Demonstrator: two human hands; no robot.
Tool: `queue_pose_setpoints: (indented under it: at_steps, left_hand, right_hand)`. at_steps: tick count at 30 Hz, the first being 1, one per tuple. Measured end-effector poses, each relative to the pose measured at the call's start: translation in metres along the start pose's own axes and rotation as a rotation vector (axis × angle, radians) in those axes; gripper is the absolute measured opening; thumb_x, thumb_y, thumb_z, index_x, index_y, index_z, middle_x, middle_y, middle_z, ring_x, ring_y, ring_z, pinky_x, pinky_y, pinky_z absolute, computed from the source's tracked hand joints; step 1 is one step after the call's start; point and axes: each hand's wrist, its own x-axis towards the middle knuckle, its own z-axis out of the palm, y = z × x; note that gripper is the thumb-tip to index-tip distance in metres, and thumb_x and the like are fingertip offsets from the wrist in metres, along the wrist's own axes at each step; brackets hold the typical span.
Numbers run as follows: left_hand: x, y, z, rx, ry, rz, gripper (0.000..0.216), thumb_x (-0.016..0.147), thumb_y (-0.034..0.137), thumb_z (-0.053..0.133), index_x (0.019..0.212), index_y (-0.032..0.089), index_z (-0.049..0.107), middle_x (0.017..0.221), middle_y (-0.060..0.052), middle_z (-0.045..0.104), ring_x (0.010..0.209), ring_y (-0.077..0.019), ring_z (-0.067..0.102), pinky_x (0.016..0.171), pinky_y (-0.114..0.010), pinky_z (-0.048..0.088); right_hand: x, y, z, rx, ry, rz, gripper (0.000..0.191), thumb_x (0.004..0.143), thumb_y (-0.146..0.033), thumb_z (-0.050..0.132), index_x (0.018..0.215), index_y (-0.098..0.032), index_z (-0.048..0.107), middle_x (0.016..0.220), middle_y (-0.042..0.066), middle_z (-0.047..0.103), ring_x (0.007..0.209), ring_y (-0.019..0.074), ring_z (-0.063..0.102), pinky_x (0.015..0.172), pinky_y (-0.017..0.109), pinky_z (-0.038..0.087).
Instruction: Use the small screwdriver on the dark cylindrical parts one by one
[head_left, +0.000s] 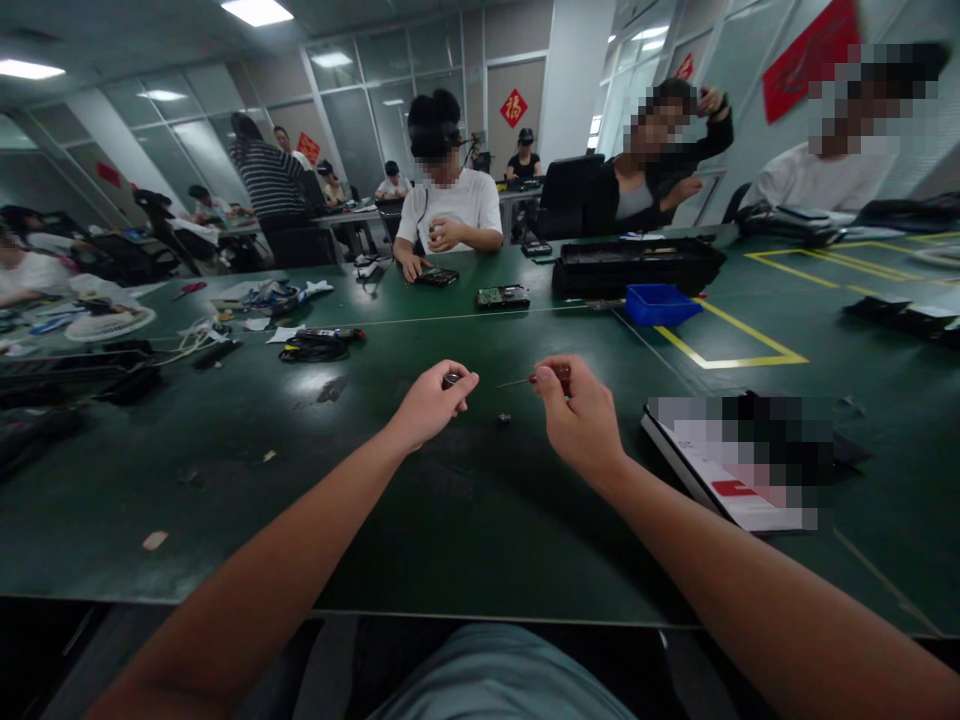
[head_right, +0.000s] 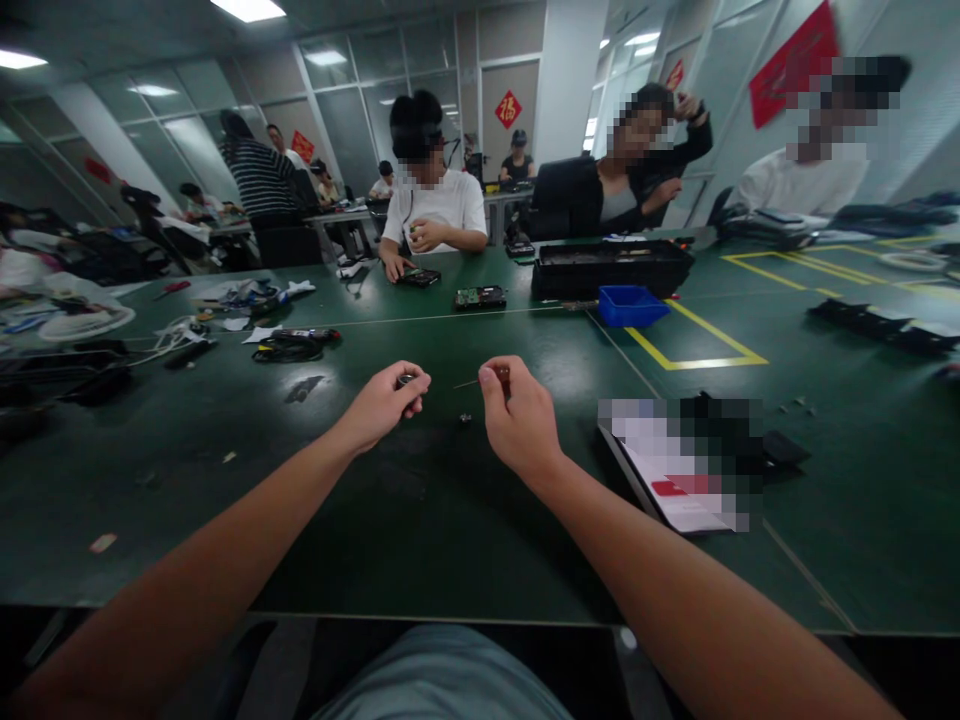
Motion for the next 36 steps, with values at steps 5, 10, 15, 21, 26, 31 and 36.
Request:
queue_pose_setpoints:
  at_steps: [5, 10, 15, 21, 26, 31, 36]
  left_hand:
    - [0.006, 0.004, 0.014, 0.414, -0.178, 0.143, 0.018, 0.091, 0.032, 0.06, 0.1, 0.021, 0.071, 0.098, -0.006, 0.073, 0.081, -0.0211, 0.068, 0.077, -0.035, 0.052]
    - [0.015, -0.007, 0.035, 0.673, -0.287, 0.218, 0.027, 0.088, 0.034, 0.066, 0.11, 0.022, 0.076, 0.106, -0.011, 0.072, 0.093, -0.0296, 0.068, 0.083, -0.041, 0.053]
    - [0.018, -0.01, 0.039, 0.837, -0.332, 0.238, 0.024, 0.092, 0.033, 0.06, 0.105, 0.022, 0.076, 0.104, -0.01, 0.072, 0.095, -0.028, 0.067, 0.084, -0.039, 0.051]
    - [0.019, -0.01, 0.002, 0.289, -0.258, -0.067, 0.024, 0.09, 0.031, 0.062, 0.104, 0.016, 0.074, 0.092, -0.01, 0.071, 0.068, -0.0165, 0.061, 0.065, -0.03, 0.047]
    - [0.014, -0.021, -0.062, -0.578, 0.0, -0.381, 0.014, 0.091, 0.025, 0.062, 0.099, 0.015, 0.066, 0.08, -0.005, 0.059, 0.056, -0.0114, 0.053, 0.047, -0.022, 0.037]
    - [-0.004, -0.035, -0.138, -0.796, 0.341, -0.458, 0.014, 0.095, 0.026, 0.057, 0.087, 0.015, 0.057, 0.071, -0.001, 0.052, 0.053, -0.0114, 0.05, 0.046, -0.022, 0.037]
    - [-0.036, -0.048, -0.204, -0.754, 0.602, -0.448, 0.011, 0.092, 0.013, 0.047, 0.084, 0.015, 0.053, 0.069, -0.001, 0.052, 0.055, -0.0135, 0.049, 0.05, -0.025, 0.039]
  right_hand:
    - [0.0, -0.001, -0.001, 0.023, 0.018, -0.032, 0.019, 0.1, -0.037, 0.048, 0.097, -0.023, 0.06, 0.086, 0.005, 0.071, 0.079, 0.022, 0.068, 0.074, 0.036, 0.049]
    - [0.0, 0.0, -0.001, 0.022, 0.021, -0.042, 0.019, 0.101, -0.037, 0.047, 0.099, -0.023, 0.06, 0.089, 0.006, 0.071, 0.081, 0.0217, 0.069, 0.075, 0.035, 0.05]
    - [0.001, 0.004, 0.001, 0.041, 0.042, -0.067, 0.019, 0.101, -0.037, 0.048, 0.098, -0.023, 0.06, 0.087, 0.005, 0.072, 0.079, 0.0209, 0.069, 0.073, 0.034, 0.05]
    - [0.001, 0.003, 0.001, 0.04, 0.045, -0.066, 0.019, 0.101, -0.037, 0.048, 0.098, -0.022, 0.06, 0.086, 0.005, 0.071, 0.078, 0.0207, 0.069, 0.072, 0.035, 0.049]
    - [0.001, 0.003, 0.0, 0.037, 0.016, -0.044, 0.021, 0.1, -0.038, 0.048, 0.098, -0.022, 0.061, 0.084, 0.005, 0.07, 0.077, 0.0208, 0.068, 0.071, 0.034, 0.049]
    - [0.001, 0.004, 0.0, 0.034, 0.001, -0.03, 0.022, 0.1, -0.038, 0.048, 0.098, -0.021, 0.061, 0.084, 0.005, 0.07, 0.077, 0.0211, 0.068, 0.071, 0.035, 0.048]
    - [0.001, 0.004, 0.001, 0.035, -0.008, -0.03, 0.022, 0.1, -0.039, 0.048, 0.098, -0.021, 0.062, 0.084, 0.006, 0.07, 0.077, 0.0215, 0.068, 0.071, 0.035, 0.048]
